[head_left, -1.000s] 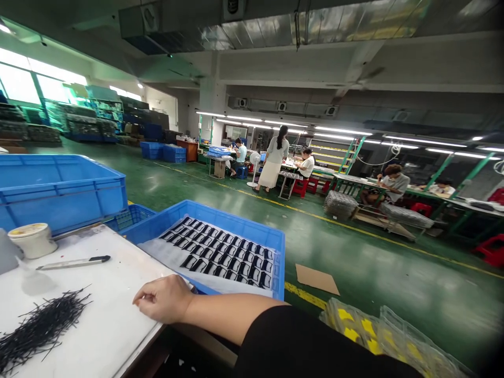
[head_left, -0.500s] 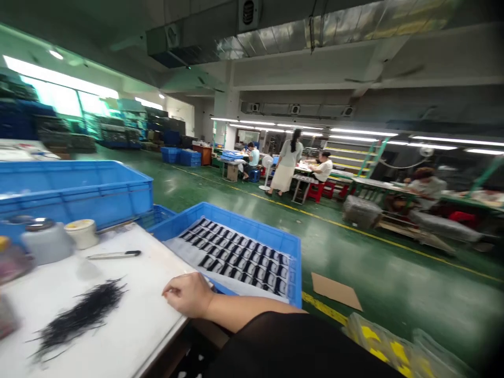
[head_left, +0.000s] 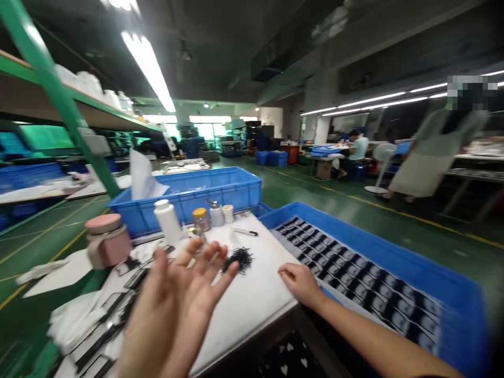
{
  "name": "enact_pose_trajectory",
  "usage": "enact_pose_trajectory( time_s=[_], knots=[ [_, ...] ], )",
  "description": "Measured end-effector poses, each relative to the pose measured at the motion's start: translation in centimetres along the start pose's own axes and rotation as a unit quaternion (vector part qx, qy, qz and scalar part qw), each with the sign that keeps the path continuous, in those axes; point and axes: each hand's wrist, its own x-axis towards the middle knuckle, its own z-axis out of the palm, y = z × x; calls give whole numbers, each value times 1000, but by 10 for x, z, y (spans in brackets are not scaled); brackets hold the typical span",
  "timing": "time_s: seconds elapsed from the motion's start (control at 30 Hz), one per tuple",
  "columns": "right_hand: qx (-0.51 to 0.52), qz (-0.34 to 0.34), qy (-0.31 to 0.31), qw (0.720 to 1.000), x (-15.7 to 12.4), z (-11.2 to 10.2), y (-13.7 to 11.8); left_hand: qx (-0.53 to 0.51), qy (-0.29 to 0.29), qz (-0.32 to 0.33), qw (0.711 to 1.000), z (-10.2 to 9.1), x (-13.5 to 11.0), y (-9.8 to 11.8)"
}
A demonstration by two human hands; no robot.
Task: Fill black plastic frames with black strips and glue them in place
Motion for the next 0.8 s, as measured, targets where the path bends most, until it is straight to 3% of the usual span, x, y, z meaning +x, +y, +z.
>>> enact_pose_trajectory(
  time_s=[0.23,0.8],
  knots=[
    [9,-3,-28,1000,4,3,11,-64,-28,-61,996,-14,20,-20],
    [-12,-3,-36,999,3,5,13,-26,-32,-16,999,-29,27,-15]
  ],
)
